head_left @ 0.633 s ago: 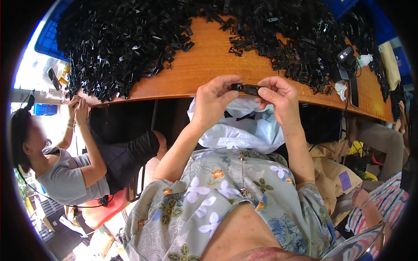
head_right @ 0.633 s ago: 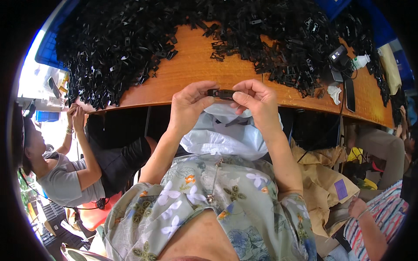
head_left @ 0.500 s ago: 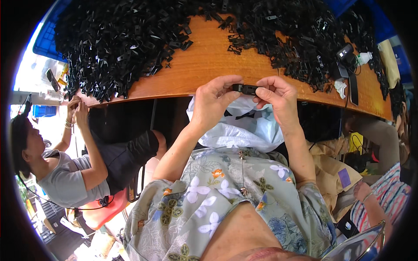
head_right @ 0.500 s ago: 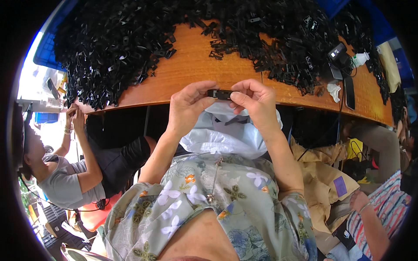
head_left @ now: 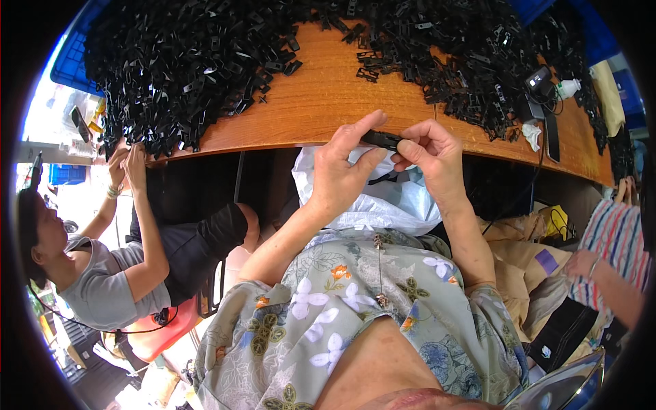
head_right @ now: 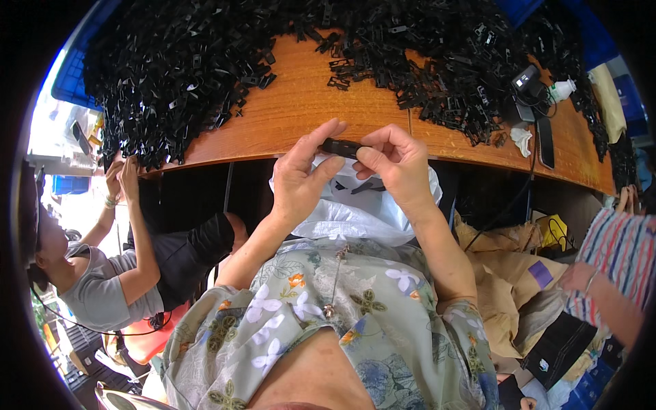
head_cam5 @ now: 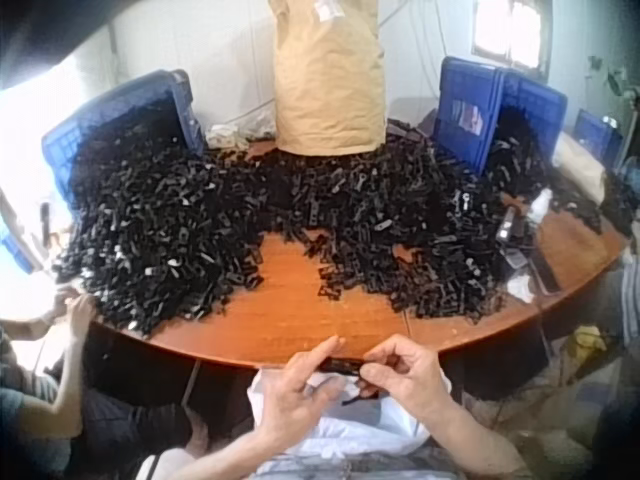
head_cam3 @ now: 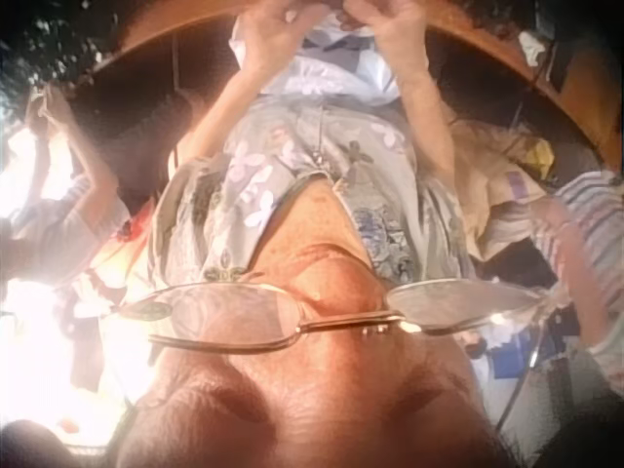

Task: The person repeatedly takes plastic components from the table, assembles them together by hand, and places the assembled parts into a plastic bag.

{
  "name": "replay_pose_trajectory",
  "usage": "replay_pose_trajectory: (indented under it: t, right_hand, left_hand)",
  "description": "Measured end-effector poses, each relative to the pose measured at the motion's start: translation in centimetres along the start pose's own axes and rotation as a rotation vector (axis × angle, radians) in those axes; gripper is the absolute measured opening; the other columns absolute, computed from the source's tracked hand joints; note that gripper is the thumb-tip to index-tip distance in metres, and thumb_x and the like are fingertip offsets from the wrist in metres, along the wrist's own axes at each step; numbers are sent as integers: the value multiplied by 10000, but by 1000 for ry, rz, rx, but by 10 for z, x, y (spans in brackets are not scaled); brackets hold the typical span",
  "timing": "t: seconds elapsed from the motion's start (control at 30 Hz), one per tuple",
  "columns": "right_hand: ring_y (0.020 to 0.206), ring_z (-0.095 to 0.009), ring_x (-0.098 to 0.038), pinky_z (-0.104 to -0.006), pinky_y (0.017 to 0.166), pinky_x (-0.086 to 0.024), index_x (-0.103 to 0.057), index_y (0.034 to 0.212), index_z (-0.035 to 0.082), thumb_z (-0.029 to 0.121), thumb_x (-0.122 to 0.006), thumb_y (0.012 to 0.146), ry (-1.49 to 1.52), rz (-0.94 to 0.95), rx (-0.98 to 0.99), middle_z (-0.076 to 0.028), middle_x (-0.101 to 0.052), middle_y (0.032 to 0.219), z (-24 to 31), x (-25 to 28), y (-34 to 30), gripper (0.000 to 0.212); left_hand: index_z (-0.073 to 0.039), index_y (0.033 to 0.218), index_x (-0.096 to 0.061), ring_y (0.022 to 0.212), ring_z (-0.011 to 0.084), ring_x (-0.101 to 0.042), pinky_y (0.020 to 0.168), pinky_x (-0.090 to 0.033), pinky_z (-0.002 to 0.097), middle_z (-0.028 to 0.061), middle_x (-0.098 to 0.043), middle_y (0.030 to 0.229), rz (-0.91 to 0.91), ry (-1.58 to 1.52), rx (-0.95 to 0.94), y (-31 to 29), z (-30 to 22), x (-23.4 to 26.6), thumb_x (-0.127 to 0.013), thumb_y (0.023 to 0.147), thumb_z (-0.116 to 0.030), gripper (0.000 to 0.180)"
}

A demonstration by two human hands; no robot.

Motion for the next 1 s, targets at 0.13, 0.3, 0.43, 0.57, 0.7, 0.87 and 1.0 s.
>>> replay_pose_trajectory:
  t: [0.13, 0.3, 0.43, 0.57, 0.7, 0.87, 1.0]
  right_hand:
    - [687, -125, -674, -245, 602, -575, -644, 966, -31, 34, -729, 857, -79, 40, 12, -81, -682, 812, -4, -7, -3, 153]
    - [683, -103, -644, -235, 584, -535, -653, 975, -35, 119, -802, 814, -546, 59, 133, -67, -687, 823, 15, -9, -4, 268]
    - [638, -99, -626, -224, 538, -488, -664, 913, 2, 221, -816, 808, -284, 264, -167, -63, -669, 734, -14, -2, -7, 287]
    - [515, -111, -611, -226, 462, -446, -617, 773, 52, 257, -761, 862, 82, 416, -251, -30, -613, 603, -23, -24, -22, 266]
    - [514, -98, -600, -218, 447, -434, -623, 729, 47, 258, -727, 894, -129, 262, -233, -27, -607, 609, -18, -24, -17, 287]
    - [572, -101, -618, -240, 485, -465, -661, 802, 24, 262, -658, 955, -259, 354, -223, -16, -626, 673, -8, -32, -3, 283]
    - [612, -185, -652, -301, 520, -500, -670, 851, 12, 215, -649, 945, -515, 97, 70, -72, -658, 719, 8, 6, 48, 225]
  left_hand:
    - [39, 1343, -540, 1065, 165, -646, 925, -523, 290, 157, -652, 1269, -27, -157, 192, -5, 18, -4, -660, 868, 55, 490]
    - [55, 1379, -497, 1134, 206, -628, 968, -511, 310, 185, -628, 1300, 38, -288, 296, -9, 25, -3, -625, 910, 9, 489]
    - [10, 1462, -421, 1189, 238, -595, 1021, -471, 352, 200, -599, 1336, 164, -571, 258, -13, 18, -12, -590, 947, -16, 543]
    - [-29, 1514, -349, 1218, 229, -564, 1066, -425, 367, 211, -531, 1410, 241, -769, 304, -23, 20, -21, -535, 999, -71, 549]
    - [-25, 1506, -363, 1188, 214, -575, 1047, -436, 359, 216, -541, 1395, 166, -773, 303, -20, 28, -16, -484, 1023, -81, 501]
    - [-20, 1444, -456, 1136, 195, -608, 995, -468, 319, 157, -632, 1301, 27, -757, 406, -9, 31, -4, -486, 993, -45, 453]
    - [17, 1299, -576, 1007, 198, -654, 921, -505, 312, 136, -691, 1174, 283, -345, 315, -2, 35, -16, -546, 926, -15, 375]
Point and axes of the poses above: each hand's wrist, its own y-axis towards the middle knuckle, its own x-axis out of the back of the hand, z = x × y, the point moved 8 cm from there along y, towards the middle knuckle
